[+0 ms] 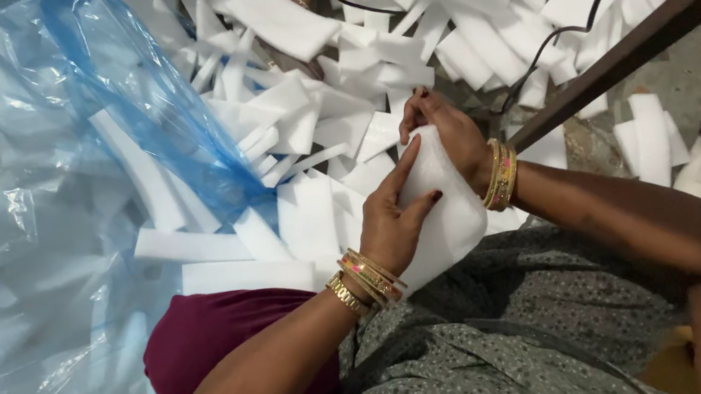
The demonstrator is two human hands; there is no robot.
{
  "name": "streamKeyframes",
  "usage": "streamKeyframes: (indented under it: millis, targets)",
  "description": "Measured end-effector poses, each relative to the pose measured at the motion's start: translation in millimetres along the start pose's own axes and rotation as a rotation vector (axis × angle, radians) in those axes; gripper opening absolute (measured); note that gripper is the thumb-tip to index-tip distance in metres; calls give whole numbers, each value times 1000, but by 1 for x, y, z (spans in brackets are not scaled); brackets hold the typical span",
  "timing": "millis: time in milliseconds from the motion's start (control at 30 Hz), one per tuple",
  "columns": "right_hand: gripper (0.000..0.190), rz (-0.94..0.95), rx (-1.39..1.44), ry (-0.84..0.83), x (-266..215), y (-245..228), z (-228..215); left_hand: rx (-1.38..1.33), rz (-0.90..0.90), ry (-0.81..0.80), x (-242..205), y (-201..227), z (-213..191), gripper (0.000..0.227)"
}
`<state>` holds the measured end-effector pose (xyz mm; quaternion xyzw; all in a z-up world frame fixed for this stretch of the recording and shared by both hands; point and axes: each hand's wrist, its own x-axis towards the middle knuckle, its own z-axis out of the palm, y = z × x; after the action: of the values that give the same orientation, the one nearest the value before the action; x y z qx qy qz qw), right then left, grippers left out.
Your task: The person sits on the floor and repeatedly picks up white foam pieces from a pile. They fold each piece in half and place it into a large blue plastic bag. The process is repeated continuously throughout the clip.
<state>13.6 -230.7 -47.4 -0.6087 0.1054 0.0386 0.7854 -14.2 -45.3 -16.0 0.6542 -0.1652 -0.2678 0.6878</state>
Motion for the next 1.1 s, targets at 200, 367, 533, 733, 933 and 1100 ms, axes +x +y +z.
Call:
streamKeyframes:
  millis: [200,367,533,733,933,1100]
  targets:
    - [47,16,-7,-86,-13,2,7,-3,53,-35,-14,-5,0,76]
    - [42,96,125,-123,-12,1,15,83,32,-102,-9,-4,-15,85]
    - [47,-105,-118,-115,-9,-22,29,344,279,-4,1,12,-31,110]
    - [53,26,-281,-102,-11,-32,13,869,64,-6,-5,40,-55,104]
    - [40,34,-397,-221,-10,-25,12,1109,461,47,-7,6,-57,89]
    - [35,8,-622,-146,-10,-33,17,1091,587,84,-9,4,-59,85]
